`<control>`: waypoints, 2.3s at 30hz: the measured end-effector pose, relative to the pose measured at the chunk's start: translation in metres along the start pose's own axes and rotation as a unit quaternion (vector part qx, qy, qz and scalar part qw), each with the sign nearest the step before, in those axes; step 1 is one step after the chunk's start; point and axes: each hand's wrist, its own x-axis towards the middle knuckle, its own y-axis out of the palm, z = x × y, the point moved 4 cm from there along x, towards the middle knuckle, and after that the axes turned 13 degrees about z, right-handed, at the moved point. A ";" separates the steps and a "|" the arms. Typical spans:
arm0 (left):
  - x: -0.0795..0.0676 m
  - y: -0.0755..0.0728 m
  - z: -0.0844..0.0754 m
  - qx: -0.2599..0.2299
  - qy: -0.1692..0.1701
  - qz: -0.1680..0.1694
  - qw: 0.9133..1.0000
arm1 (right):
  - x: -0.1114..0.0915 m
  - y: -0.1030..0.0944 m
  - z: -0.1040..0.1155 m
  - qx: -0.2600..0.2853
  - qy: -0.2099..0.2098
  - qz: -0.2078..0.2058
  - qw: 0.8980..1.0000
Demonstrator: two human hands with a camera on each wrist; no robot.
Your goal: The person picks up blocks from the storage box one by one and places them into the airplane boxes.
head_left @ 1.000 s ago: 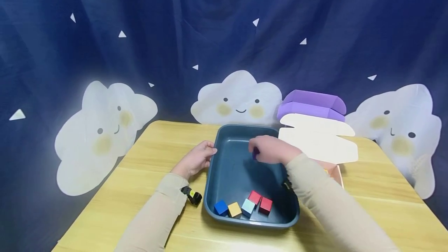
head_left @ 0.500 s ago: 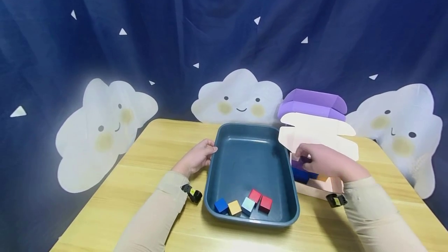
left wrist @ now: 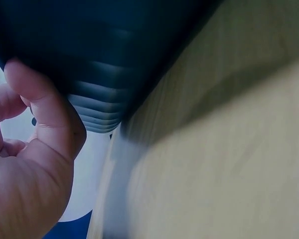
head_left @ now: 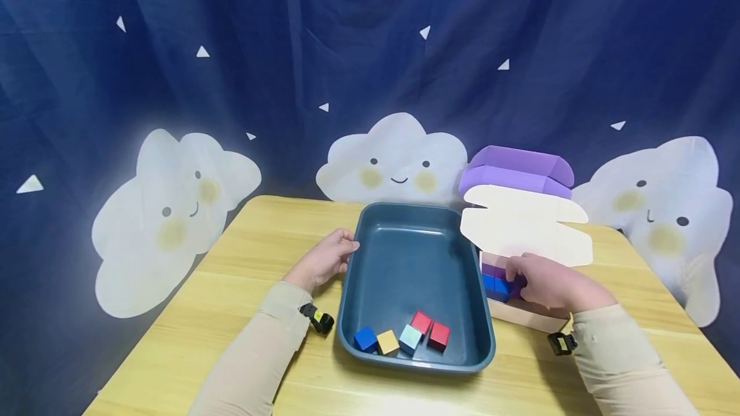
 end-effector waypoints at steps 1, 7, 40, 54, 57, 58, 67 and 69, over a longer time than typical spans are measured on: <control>0.000 0.000 0.000 0.001 0.000 0.001 1.000 | 0.000 0.001 0.000 -0.006 -0.001 0.000 1.000; 0.001 0.000 -0.002 0.007 0.001 -0.004 1.000 | 0.001 0.003 -0.002 -0.008 -0.017 -0.016 1.000; 0.002 -0.002 0.002 0.005 -0.001 0.005 1.000 | 0.003 -0.020 0.038 0.018 -0.043 -0.029 0.999; 0.002 0.000 0.002 -0.007 0.007 0.010 1.000 | 0.021 -0.030 0.124 -0.003 -0.157 -0.070 0.985; 0.000 -0.001 0.001 -0.001 0.005 0.006 1.000 | 0.031 -0.019 0.139 -0.011 -0.175 -0.062 0.983; 0.000 -0.002 0.001 0.000 0.005 0.004 1.000 | 0.034 -0.015 0.143 -0.014 -0.176 -0.056 0.983; -0.001 -0.003 0.002 0.004 -0.004 0.000 1.000 | 0.047 0.008 0.157 -0.027 -0.165 0.002 0.986; -0.001 -0.002 0.002 0.006 -0.003 -0.001 1.000 | 0.049 0.011 0.157 -0.024 -0.161 0.018 0.987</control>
